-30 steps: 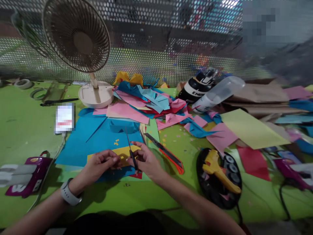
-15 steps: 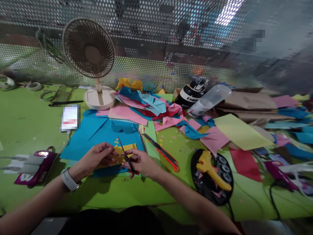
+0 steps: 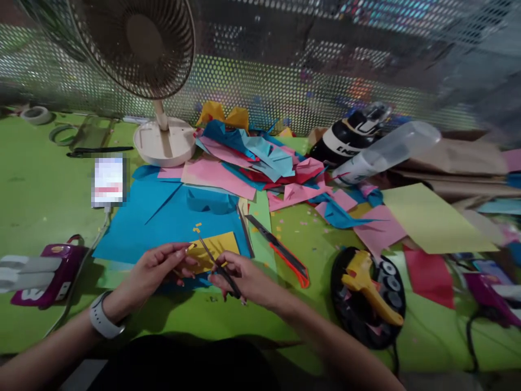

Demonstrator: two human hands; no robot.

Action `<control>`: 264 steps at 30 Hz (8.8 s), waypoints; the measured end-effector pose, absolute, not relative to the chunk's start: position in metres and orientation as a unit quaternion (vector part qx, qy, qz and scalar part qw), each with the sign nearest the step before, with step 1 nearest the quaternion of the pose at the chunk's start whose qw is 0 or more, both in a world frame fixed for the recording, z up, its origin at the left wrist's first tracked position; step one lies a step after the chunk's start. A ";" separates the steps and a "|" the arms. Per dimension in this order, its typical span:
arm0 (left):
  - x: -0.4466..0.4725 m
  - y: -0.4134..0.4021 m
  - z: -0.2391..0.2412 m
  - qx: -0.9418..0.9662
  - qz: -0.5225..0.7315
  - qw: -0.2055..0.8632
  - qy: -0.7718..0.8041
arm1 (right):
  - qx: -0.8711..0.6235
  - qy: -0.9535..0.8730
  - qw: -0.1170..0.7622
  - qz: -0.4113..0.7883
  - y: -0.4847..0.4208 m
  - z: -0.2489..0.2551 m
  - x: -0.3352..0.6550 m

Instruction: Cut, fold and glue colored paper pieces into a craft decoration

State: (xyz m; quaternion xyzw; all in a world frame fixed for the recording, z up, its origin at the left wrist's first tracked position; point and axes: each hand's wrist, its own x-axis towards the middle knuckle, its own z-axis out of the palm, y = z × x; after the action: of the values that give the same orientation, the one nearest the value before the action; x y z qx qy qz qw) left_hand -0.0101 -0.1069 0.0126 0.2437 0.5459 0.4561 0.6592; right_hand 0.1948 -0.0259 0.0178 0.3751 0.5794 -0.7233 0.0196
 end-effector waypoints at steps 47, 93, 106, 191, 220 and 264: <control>-0.006 -0.108 0.006 0.281 0.429 0.637 0.576 | 0.386 0.606 -0.017 -0.695 -0.044 0.005 0.193; -0.010 -0.108 0.010 0.303 0.410 0.676 0.533 | 0.335 0.655 0.012 -0.677 -0.039 0.011 0.198; -0.011 -0.109 0.007 0.309 0.408 0.679 0.527 | 0.345 0.626 0.011 -0.700 -0.039 0.010 0.197; -0.015 -0.104 0.014 0.288 0.398 0.643 0.587 | 0.366 0.625 -0.042 -0.688 -0.039 0.008 0.195; -0.013 -0.106 0.013 0.296 0.408 0.657 0.561 | 0.338 0.656 0.001 -0.675 -0.039 0.012 0.197; -0.013 -0.106 0.011 0.285 0.425 0.663 0.546 | 0.348 0.634 -0.006 -0.691 -0.039 0.005 0.198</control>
State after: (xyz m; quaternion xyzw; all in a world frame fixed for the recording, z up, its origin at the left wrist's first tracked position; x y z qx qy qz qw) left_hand -0.0132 -0.1058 0.0108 0.2850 0.5457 0.4252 0.6635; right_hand 0.1980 -0.0393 0.0055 0.3482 0.6339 -0.6906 -0.0061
